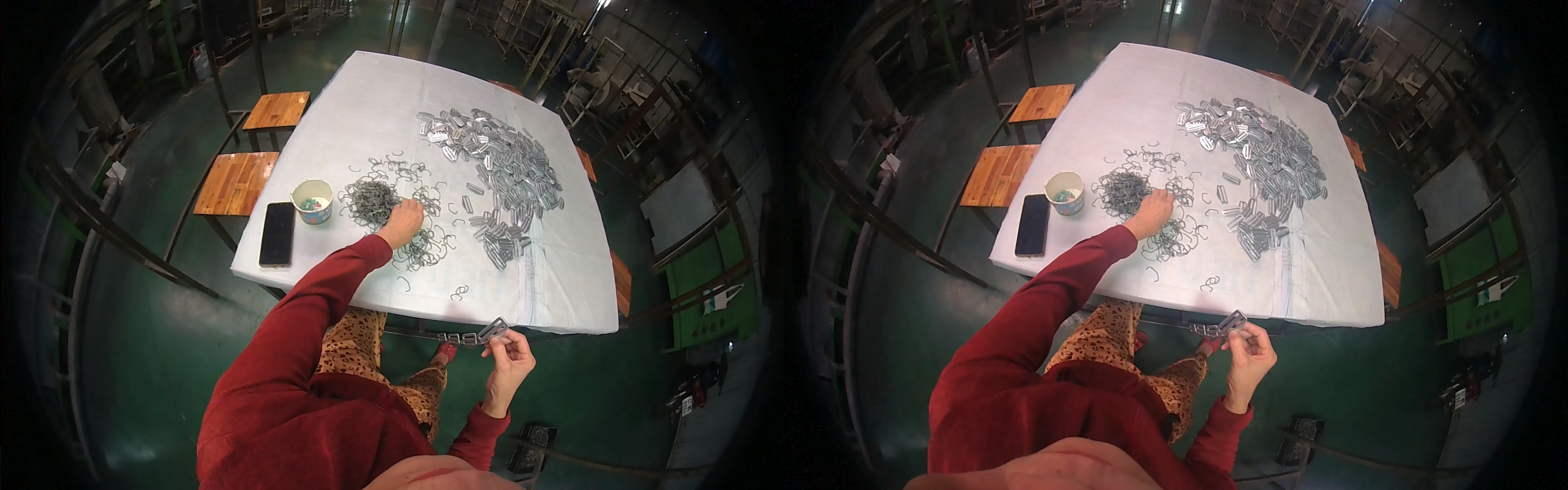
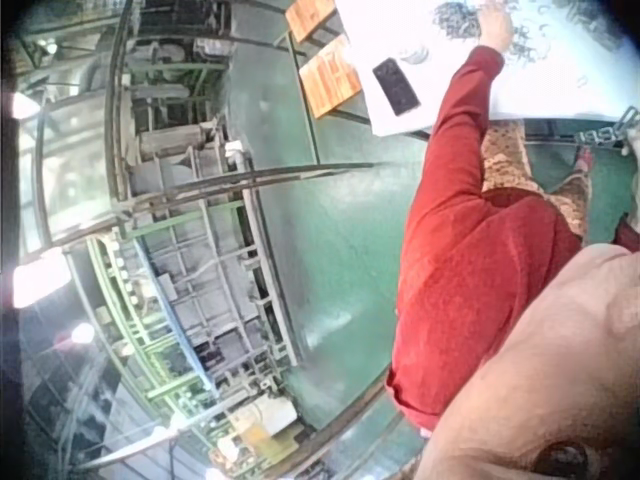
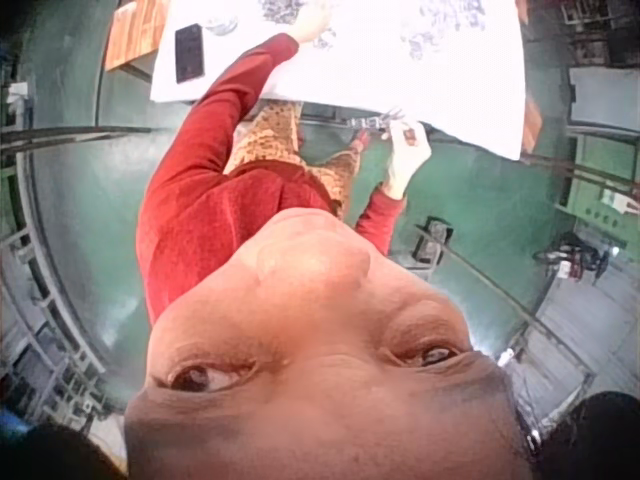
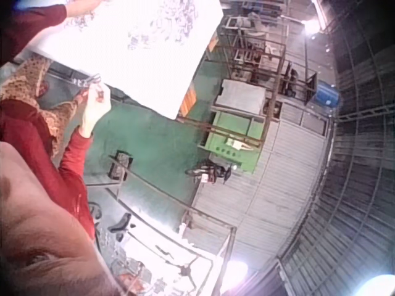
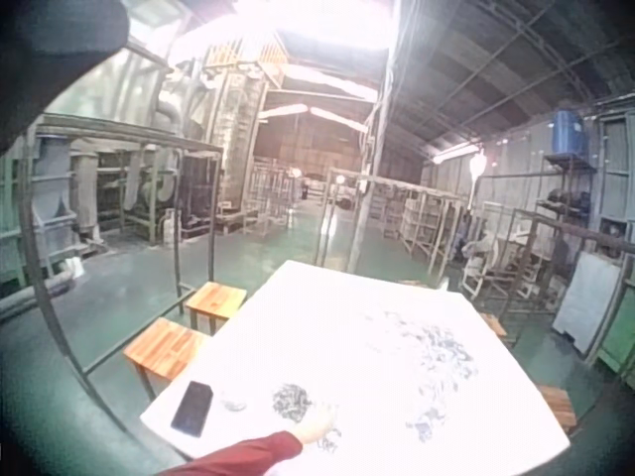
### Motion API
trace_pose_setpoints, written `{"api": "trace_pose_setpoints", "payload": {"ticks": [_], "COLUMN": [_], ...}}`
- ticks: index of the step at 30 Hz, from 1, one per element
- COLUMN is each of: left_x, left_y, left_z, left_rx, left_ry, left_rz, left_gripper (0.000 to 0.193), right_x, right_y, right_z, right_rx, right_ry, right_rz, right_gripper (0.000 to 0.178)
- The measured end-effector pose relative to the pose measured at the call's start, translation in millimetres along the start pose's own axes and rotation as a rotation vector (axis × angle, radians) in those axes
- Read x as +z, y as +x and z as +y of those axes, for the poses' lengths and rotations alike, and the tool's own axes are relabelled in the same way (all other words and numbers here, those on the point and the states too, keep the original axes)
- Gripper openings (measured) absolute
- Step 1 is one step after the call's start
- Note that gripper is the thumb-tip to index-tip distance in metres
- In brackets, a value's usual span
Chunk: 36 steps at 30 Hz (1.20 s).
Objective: The person repeatedly picks up small metal clips and wire loops from a table, inserts the loops into the clips, and places the assembled units into a nearby container. The process is continuous and repetitive throughout the clip.
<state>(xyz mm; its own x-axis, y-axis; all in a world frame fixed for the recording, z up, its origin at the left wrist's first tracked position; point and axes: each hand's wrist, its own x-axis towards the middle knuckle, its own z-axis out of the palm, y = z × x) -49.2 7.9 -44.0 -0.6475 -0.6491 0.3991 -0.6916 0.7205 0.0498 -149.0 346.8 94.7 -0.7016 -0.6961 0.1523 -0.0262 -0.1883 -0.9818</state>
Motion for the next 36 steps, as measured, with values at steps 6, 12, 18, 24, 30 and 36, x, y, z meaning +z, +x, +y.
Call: {"api": "trace_pose_setpoints", "payload": {"ticks": [6,12,18,24,30,36], "left_x": [-17.8,-43.4,-108.7,-147.6,-131.0,-128.3], "left_y": [7.8,14.1,-51.9,-101.0,-98.0,-99.8], "left_z": [-6.1,-1.2,84.2,139.6,147.8,154.2], "left_rx": [-0.051,-0.068,-0.123,-0.119,0.09,0.154], "left_ry": [-0.063,-0.744,-1.391,-1.661,-1.389,-1.236], "left_rz": [0.032,0.335,-0.169,-0.43,-0.235,-0.109], "left_gripper": [0.026,0.02,0.017,0.011,0.01,0.011], "right_x": [2.9,6.2,-0.5,0.6,1.9,4.9], "right_y": [0.1,-4.8,-8.6,-13.3,-13.1,-14.9], "right_z": [3.7,2.0,31.4,55.0,59.2,60.3], "right_rx": [0.009,0.016,0.103,0.185,0.179,0.124], "right_ry": [-0.005,-0.036,-0.154,0.001,0.04,-0.121], "right_rz": [-0.036,-0.032,-0.004,0.061,0.087,0.053], "right_gripper": [0.012,0.011,0.007,0.012,0.014,0.01]}}
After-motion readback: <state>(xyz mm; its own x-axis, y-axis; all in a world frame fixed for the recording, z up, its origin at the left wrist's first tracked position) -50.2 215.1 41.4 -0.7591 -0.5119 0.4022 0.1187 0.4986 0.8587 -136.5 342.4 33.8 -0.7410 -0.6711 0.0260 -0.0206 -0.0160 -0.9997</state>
